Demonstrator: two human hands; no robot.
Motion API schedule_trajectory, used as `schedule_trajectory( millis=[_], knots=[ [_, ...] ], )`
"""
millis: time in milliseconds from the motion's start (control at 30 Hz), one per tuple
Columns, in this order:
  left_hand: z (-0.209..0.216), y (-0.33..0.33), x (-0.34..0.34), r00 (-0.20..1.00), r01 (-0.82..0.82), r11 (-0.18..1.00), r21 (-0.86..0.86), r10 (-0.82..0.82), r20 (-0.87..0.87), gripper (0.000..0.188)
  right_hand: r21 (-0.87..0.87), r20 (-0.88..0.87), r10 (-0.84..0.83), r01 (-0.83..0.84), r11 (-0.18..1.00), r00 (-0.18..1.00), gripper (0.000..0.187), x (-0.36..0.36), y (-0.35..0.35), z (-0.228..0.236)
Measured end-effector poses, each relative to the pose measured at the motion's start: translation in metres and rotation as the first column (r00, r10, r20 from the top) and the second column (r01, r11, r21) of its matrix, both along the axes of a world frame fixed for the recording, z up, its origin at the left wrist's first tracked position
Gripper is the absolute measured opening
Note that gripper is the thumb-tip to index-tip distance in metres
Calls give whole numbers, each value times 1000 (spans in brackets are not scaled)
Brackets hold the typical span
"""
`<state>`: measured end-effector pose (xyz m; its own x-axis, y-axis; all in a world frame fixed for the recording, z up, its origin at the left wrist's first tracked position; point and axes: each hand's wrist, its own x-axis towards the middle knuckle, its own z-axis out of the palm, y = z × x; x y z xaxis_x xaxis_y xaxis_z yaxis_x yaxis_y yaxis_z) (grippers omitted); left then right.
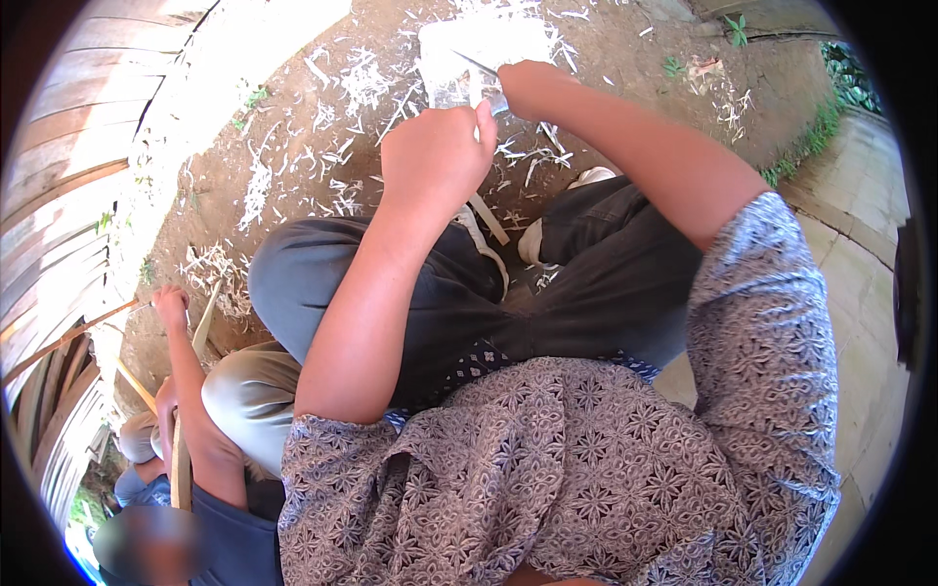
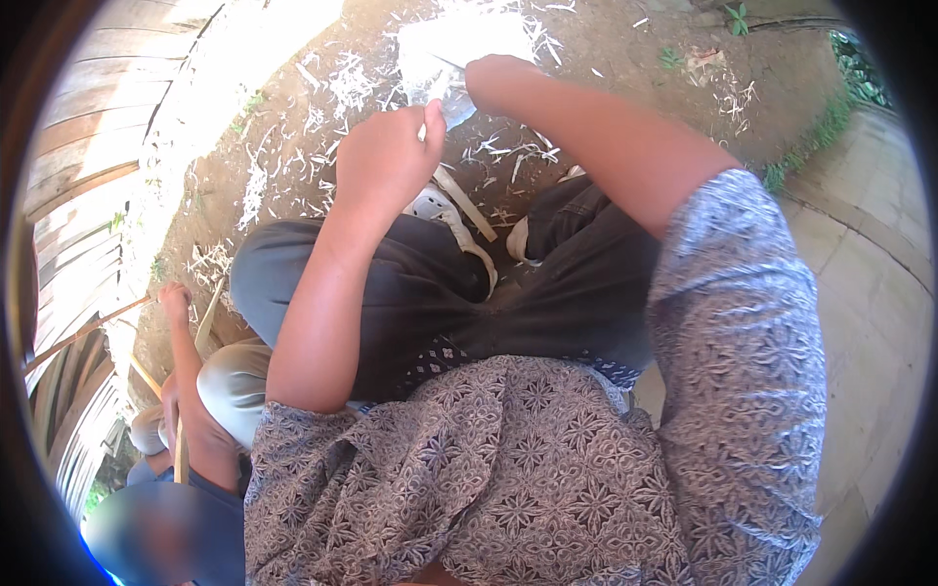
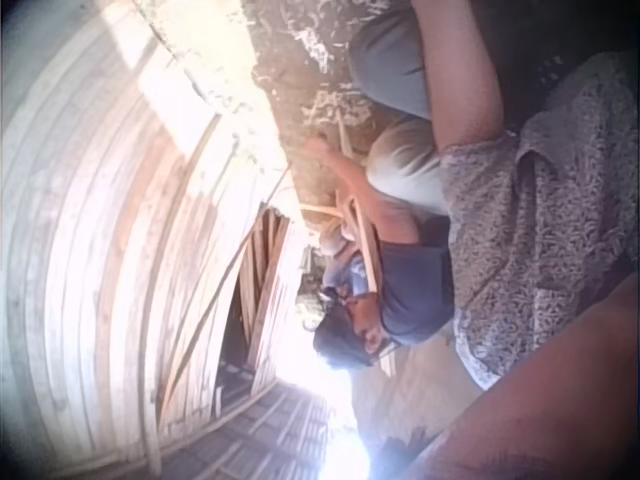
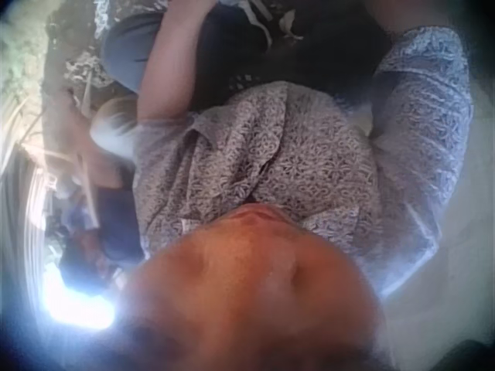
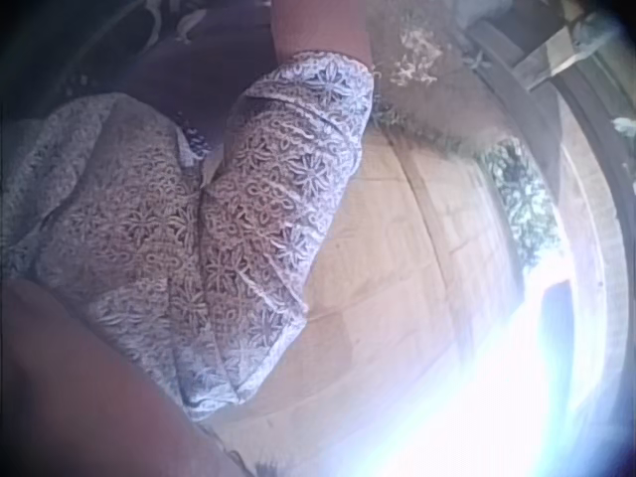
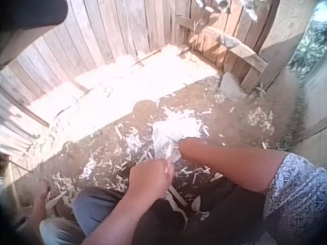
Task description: The person sits on the ground and uses a knife to shave thin strips from a piece of bamboo. They hold the bamboo in their left hand and scrape the knife against it with their right hand, creating a pile of shavings on the ground.
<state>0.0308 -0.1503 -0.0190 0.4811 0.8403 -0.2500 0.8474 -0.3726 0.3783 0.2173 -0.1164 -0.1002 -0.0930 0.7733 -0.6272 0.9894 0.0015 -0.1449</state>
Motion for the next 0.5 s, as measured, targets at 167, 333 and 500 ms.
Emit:
schedule_trajectory(
  millis=[167,333,500],
  knots=[
    [0,0,0,998,57,998,17,-56,-20,53,-49,-17,1,-1,999,1000,25,5,-37,52],
    [-7,-7,4,996,80,995,54,-82,31,51,58,14,-18,17,998,1000,25,6,-41,28],
    [-2,-5,8,996,83,996,-11,-84,-32,52,45,10,-70,70,997,997,25,2,-27,1]
  ],
)
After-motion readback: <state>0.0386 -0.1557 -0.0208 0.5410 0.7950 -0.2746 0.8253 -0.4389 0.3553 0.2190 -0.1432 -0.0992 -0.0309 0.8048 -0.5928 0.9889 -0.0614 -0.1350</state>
